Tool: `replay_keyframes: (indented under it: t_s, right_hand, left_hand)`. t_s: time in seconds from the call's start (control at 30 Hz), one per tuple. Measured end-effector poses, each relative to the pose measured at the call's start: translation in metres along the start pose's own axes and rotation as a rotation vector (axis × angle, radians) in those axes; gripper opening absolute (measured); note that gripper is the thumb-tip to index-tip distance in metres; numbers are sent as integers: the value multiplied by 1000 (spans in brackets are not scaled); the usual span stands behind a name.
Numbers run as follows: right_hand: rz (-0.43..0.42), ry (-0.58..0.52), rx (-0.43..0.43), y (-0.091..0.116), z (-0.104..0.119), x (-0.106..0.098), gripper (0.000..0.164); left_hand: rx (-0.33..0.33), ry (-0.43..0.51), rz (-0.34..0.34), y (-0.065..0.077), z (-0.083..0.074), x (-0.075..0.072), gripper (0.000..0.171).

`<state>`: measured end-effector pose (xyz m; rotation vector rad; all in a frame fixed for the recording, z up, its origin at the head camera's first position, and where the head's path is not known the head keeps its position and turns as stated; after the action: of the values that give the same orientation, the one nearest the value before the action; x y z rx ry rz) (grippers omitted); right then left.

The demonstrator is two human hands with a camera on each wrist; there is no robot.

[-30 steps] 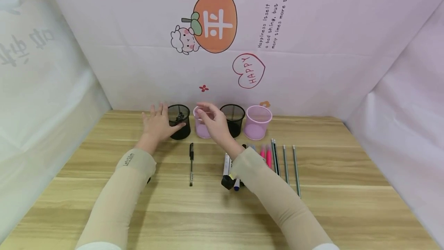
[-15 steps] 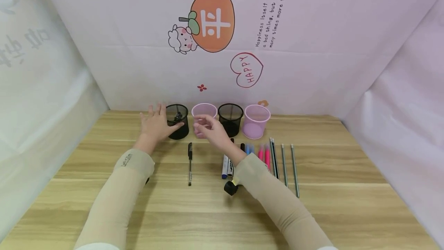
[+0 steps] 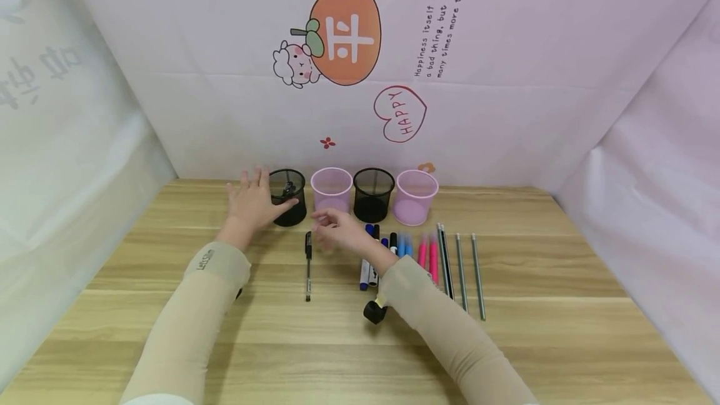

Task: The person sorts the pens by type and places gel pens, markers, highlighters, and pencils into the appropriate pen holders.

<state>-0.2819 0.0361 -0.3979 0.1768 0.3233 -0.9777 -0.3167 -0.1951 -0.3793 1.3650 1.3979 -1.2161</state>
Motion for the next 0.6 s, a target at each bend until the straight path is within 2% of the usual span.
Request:
replay_keyframes:
  t_s: [0.17,0.4,0.6]
  right_hand:
    - [24,-56,63,-1,-3,1,42]
    - [22,-201,234,-6,-7,3,46]
    - [3,-234,323,-12,-11,10,47]
  left_hand:
    - [0,8,3,0,0,-1,111]
    - [-3,38,2,2,-1,-3,110]
    - [-2,32,2,3,-2,-3,111]
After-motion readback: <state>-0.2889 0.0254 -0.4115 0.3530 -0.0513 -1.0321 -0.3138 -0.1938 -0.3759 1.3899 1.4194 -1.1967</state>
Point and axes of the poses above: each hand's wrist, its own y-axis away from the middle knuckle, its own x-axis out of the palm, z = x × y, the point moved 1 cm from there along -y, towards the middle knuckle, and after that the axes turned 3 degrees about y, right-handed, at the moved point
